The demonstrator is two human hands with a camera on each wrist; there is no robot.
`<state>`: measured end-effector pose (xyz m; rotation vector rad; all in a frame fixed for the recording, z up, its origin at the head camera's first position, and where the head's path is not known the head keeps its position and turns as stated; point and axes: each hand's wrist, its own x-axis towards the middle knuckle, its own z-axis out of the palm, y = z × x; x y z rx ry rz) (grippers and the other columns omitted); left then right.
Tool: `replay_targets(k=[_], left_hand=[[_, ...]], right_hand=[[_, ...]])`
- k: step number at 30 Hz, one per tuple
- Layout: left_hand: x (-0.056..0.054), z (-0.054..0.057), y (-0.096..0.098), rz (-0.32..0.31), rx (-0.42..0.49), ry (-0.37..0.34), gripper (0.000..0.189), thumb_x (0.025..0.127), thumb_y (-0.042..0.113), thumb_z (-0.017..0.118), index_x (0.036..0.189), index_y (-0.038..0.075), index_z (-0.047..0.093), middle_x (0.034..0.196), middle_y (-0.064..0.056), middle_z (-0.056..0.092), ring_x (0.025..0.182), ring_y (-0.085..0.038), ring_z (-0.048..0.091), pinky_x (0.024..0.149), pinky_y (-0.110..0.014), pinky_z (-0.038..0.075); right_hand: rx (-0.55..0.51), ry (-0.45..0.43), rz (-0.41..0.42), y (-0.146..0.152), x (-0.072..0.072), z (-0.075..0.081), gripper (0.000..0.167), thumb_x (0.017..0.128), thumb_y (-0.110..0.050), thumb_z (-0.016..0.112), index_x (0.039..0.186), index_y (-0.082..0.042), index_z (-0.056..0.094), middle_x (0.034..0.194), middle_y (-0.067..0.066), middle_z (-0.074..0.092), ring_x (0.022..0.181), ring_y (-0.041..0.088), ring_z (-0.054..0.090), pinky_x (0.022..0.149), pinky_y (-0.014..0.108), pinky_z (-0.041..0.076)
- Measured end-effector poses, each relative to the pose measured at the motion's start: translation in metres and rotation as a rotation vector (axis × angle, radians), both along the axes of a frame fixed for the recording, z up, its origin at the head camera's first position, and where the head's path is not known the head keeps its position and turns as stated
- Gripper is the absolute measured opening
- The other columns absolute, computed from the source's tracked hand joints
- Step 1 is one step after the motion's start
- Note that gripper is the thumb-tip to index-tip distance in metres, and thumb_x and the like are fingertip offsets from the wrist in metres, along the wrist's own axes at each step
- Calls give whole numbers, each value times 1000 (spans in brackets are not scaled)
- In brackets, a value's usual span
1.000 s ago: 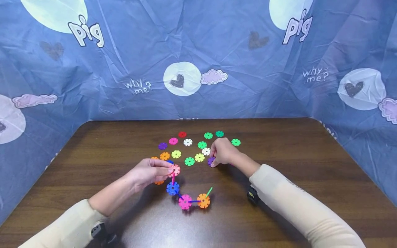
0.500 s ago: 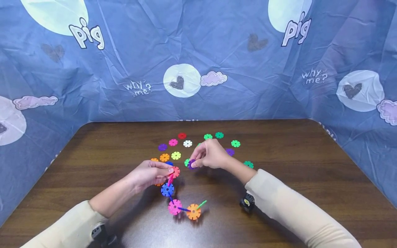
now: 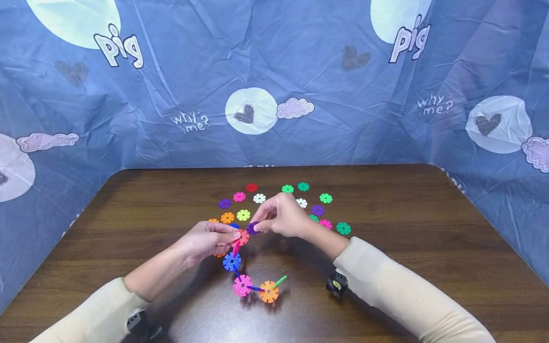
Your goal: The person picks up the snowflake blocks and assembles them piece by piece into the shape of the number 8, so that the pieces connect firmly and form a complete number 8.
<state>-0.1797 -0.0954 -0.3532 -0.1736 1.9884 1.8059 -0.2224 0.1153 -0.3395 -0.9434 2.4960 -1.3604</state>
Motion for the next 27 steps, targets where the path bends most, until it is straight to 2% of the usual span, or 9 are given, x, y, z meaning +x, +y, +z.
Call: replay_targets(k=[7, 10, 12, 15, 19, 22, 27], left_hand=[[1, 1, 0, -16, 6, 11, 30, 90, 5, 63, 116, -11, 63, 68, 8, 66, 65, -1, 59, 64, -14, 53], [1, 0, 4, -5, -12, 29, 29, 89, 5, 65, 114, -11, 64, 67, 7, 66, 64, -2, 58, 63, -15, 52], [0, -2, 6, 17, -36, 40, 28, 89, 5, 65, 112, -11, 66, 64, 8, 65, 62, -1, 57, 60, -14, 49], [-1, -5, 11, 64, -64, 46, 25, 88, 4, 67, 108, -10, 68, 60, 8, 64, 56, -1, 52, 51, -14, 39], [-2, -8, 15, 121, -84, 45, 23, 87, 3, 66, 106, -9, 69, 56, 6, 61, 51, -3, 40, 45, -15, 25], [-2, -6, 18, 142, -106, 50, 22, 86, 2, 67, 105, -8, 70, 54, 6, 57, 49, -3, 33, 45, -16, 23], [-3, -5, 20, 159, -136, 63, 20, 86, 2, 67, 102, -8, 70, 54, 7, 57, 50, -4, 39, 47, -17, 25]], right_hand=[[15, 53, -23, 0, 0, -8, 9, 72, -8, 83, 79, -6, 77, 72, 9, 74, 59, 6, 64, 48, 20, 46], [6, 65, -13, -2, 0, -11, 8, 72, -7, 83, 78, -6, 77, 72, 9, 75, 59, 3, 62, 51, 19, 48], [4, 84, -3, -3, -1, -13, 8, 72, -6, 82, 77, -6, 77, 72, 9, 75, 60, 2, 62, 54, 19, 51], [5, 101, 8, -4, -3, -16, 7, 73, -6, 82, 77, -6, 77, 73, 8, 75, 62, 0, 63, 59, 19, 54], [2, 99, -9, -5, -5, -20, 7, 73, -7, 82, 78, -6, 77, 73, 8, 75, 61, -1, 62, 57, 19, 53], [-10, 92, -26, -5, -5, -22, 8, 72, -8, 83, 78, -6, 77, 73, 9, 75, 60, 0, 63, 55, 19, 51], [-5, 127, -30, -7, -4, -22, 7, 74, -9, 82, 78, -7, 77, 73, 7, 75, 60, 1, 64, 54, 20, 52]])
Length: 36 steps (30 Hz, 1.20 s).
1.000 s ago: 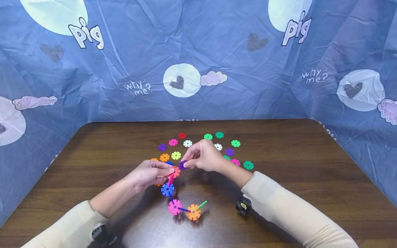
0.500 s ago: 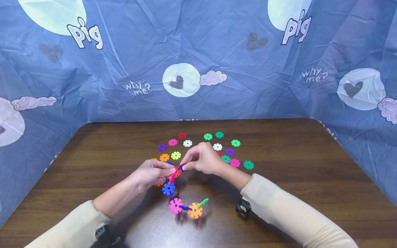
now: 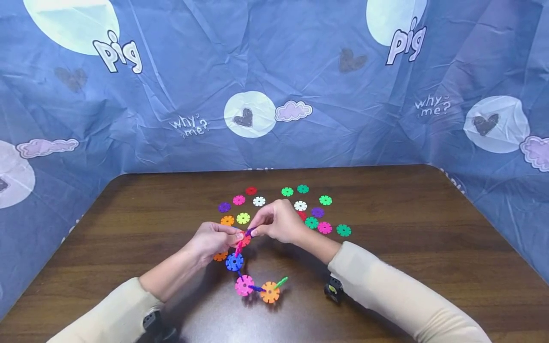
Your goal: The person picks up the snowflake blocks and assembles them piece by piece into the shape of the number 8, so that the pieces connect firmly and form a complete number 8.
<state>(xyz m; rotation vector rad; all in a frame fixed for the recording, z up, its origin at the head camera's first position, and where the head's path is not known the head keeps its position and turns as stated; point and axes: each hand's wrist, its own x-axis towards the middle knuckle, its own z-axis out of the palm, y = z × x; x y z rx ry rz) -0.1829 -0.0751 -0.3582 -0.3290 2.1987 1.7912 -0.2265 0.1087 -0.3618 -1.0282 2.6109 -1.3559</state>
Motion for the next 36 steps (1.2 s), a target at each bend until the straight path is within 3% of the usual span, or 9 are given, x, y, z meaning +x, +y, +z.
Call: replay_targets(k=[4, 10, 14, 24, 30, 36], left_hand=[[0, -2, -2, -49, 44, 1, 22, 87, 2, 66, 105, -11, 68, 54, 8, 59, 50, -1, 42, 46, -15, 26], [-1, -2, -8, -139, 75, -21, 27, 88, 5, 66, 110, -11, 66, 58, 9, 62, 56, -1, 53, 50, -13, 36], [-1, -2, -8, -152, 62, -33, 27, 88, 7, 66, 111, -9, 67, 57, 9, 62, 55, -1, 50, 48, -13, 31], [0, 1, -7, -128, 61, -50, 24, 88, 4, 65, 109, -9, 68, 57, 7, 62, 54, -2, 51, 48, -12, 33], [0, 4, -6, -99, 54, -50, 22, 88, 4, 66, 107, -8, 69, 58, 6, 63, 56, -3, 52, 50, -13, 36], [0, 5, -7, -93, 78, -52, 24, 87, 3, 66, 108, -8, 68, 60, 5, 63, 57, -3, 54, 51, -13, 38]], right_hand=[[6, 9, 18, 1, 2, 1, 6, 76, -8, 80, 80, -6, 76, 76, 7, 75, 65, 3, 66, 63, 20, 57], [30, -37, 141, 6, 3, 3, 7, 83, -6, 73, 90, -4, 75, 86, 8, 76, 81, 9, 71, 79, 22, 57], [37, -46, 189, 7, 3, 2, 9, 86, -4, 69, 94, -3, 74, 91, 10, 75, 85, 10, 70, 82, 23, 57], [44, -31, 121, 5, 5, 0, 7, 84, -5, 71, 90, -5, 74, 88, 7, 75, 88, 13, 70, 88, 23, 55], [52, 5, 88, 5, 8, 2, 6, 83, -6, 72, 89, -5, 73, 86, 6, 75, 86, 14, 70, 85, 24, 56], [16, -25, 78, 4, 7, 3, 8, 82, -6, 74, 90, -4, 74, 87, 8, 76, 85, 14, 71, 83, 24, 57]])
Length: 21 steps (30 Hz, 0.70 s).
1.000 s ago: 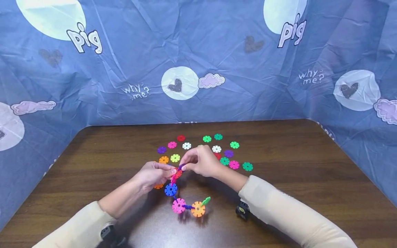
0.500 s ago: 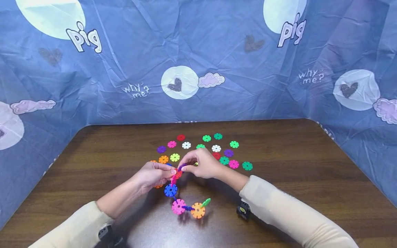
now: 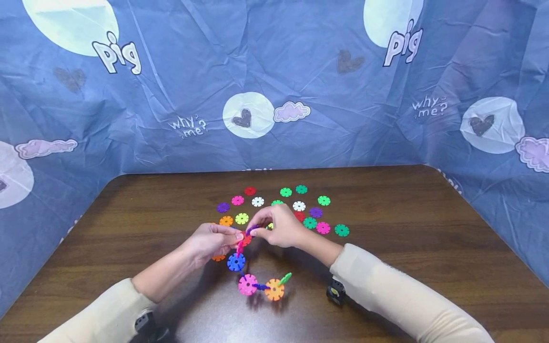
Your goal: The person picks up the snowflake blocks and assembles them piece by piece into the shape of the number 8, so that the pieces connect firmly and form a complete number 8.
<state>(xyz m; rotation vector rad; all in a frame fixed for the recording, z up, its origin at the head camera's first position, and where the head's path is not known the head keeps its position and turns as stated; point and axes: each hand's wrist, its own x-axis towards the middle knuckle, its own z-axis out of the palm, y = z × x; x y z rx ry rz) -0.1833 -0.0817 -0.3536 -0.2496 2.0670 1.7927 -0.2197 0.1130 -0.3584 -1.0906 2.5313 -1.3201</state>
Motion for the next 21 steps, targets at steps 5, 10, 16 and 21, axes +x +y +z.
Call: replay_targets(k=[5, 10, 16, 21], left_hand=[[0, -3, -5, -21, 18, 14, 27, 88, 4, 66, 111, -9, 66, 62, 6, 64, 61, -4, 58, 55, -14, 44], [1, -4, -12, -25, 13, 17, 27, 89, 5, 65, 111, -10, 65, 62, 7, 64, 61, -3, 58, 56, -14, 45], [3, -6, -20, -41, 29, 23, 30, 91, 4, 62, 116, -13, 61, 64, 8, 65, 61, -1, 59, 56, -14, 44], [4, -7, -21, -64, 33, 20, 31, 92, 4, 61, 118, -13, 59, 67, 8, 66, 64, -2, 61, 60, -16, 46]], right_hand=[[-53, -54, 19, 5, -6, 1, 19, 81, -7, 75, 99, 1, 73, 98, 16, 75, 91, 22, 72, 87, 27, 57], [-45, -33, -7, 14, -17, 3, 23, 80, -6, 76, 101, 3, 72, 100, 19, 74, 90, 24, 73, 84, 27, 58], [31, -4, -78, 24, -31, 2, 24, 79, -5, 77, 101, 3, 72, 98, 18, 74, 86, 25, 73, 77, 29, 60], [148, -19, -70, 23, -39, -4, 25, 80, -8, 77, 103, 0, 72, 99, 15, 75, 86, 22, 72, 78, 30, 59]])
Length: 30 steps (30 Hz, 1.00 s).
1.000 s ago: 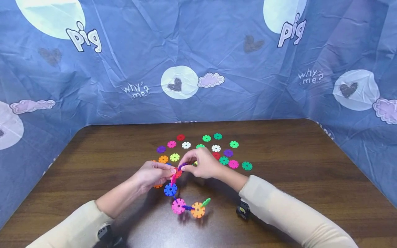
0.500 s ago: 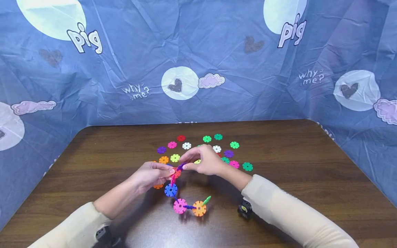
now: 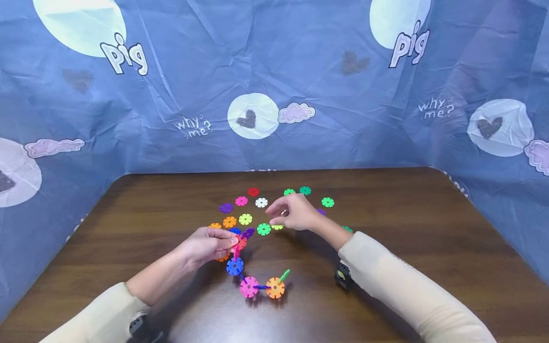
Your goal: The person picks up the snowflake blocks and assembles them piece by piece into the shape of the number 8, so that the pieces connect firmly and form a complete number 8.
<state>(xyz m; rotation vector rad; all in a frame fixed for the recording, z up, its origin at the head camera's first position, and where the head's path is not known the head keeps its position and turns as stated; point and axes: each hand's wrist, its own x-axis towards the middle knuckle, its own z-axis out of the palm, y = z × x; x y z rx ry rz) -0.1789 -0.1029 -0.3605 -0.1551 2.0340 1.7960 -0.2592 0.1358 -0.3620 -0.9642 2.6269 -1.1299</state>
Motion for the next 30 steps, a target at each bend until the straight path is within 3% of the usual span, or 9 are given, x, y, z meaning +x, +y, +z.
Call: replay_targets(k=[4, 9, 13, 17, 22, 26, 30], left_hand=[[2, 0, -3, 0, -2, -19, 29, 92, 4, 60, 117, -13, 60, 69, 7, 66, 66, -3, 59, 63, -17, 49], [5, 0, -7, 6, 10, -19, 29, 93, 2, 59, 117, -14, 59, 68, 8, 65, 65, -3, 58, 63, -16, 50], [5, 0, -6, 4, 14, -11, 30, 93, 3, 59, 117, -14, 59, 67, 9, 65, 65, -2, 59, 63, -16, 50], [5, 0, -4, -9, 6, -4, 30, 92, 4, 59, 117, -13, 60, 67, 9, 64, 65, -2, 58, 62, -16, 48], [5, 0, -2, 1, -1, -9, 29, 92, 3, 59, 116, -13, 60, 68, 8, 64, 66, -3, 58, 63, -16, 49], [5, -1, -2, 6, 1, -17, 28, 93, 3, 59, 116, -14, 60, 67, 7, 64, 65, -4, 58, 63, -17, 49], [5, -1, -2, 5, 6, -16, 29, 92, 3, 59, 116, -14, 59, 67, 8, 64, 64, -3, 57, 61, -17, 48]], right_hand=[[123, 10, 32, -13, -4, -5, 25, 79, -10, 77, 103, -4, 73, 100, 9, 75, 92, 21, 70, 83, 32, 58], [259, 85, 97, -31, -4, -4, 26, 74, -5, 80, 99, -6, 74, 97, 7, 75, 93, 21, 70, 85, 30, 57], [327, 159, 123, -37, -5, -4, 27, 69, -4, 83, 95, -5, 74, 93, 7, 75, 88, 19, 70, 82, 26, 56], [351, 152, 102, -37, -6, -2, 27, 67, -5, 85, 92, -6, 75, 92, 6, 73, 86, 18, 67, 80, 25, 56], [332, 156, 81, -34, -6, 0, 23, 65, -8, 87, 84, -7, 74, 82, 4, 72, 76, 13, 64, 71, 19, 53], [227, 131, 60, -30, -4, 2, 15, 67, -9, 86, 78, -7, 75, 73, 5, 73, 66, 6, 63, 62, 15, 52], [68, -58, -46, -25, 2, 6, 12, 72, -10, 83, 81, -4, 76, 72, 8, 75, 57, 5, 64, 55, 21, 52]])
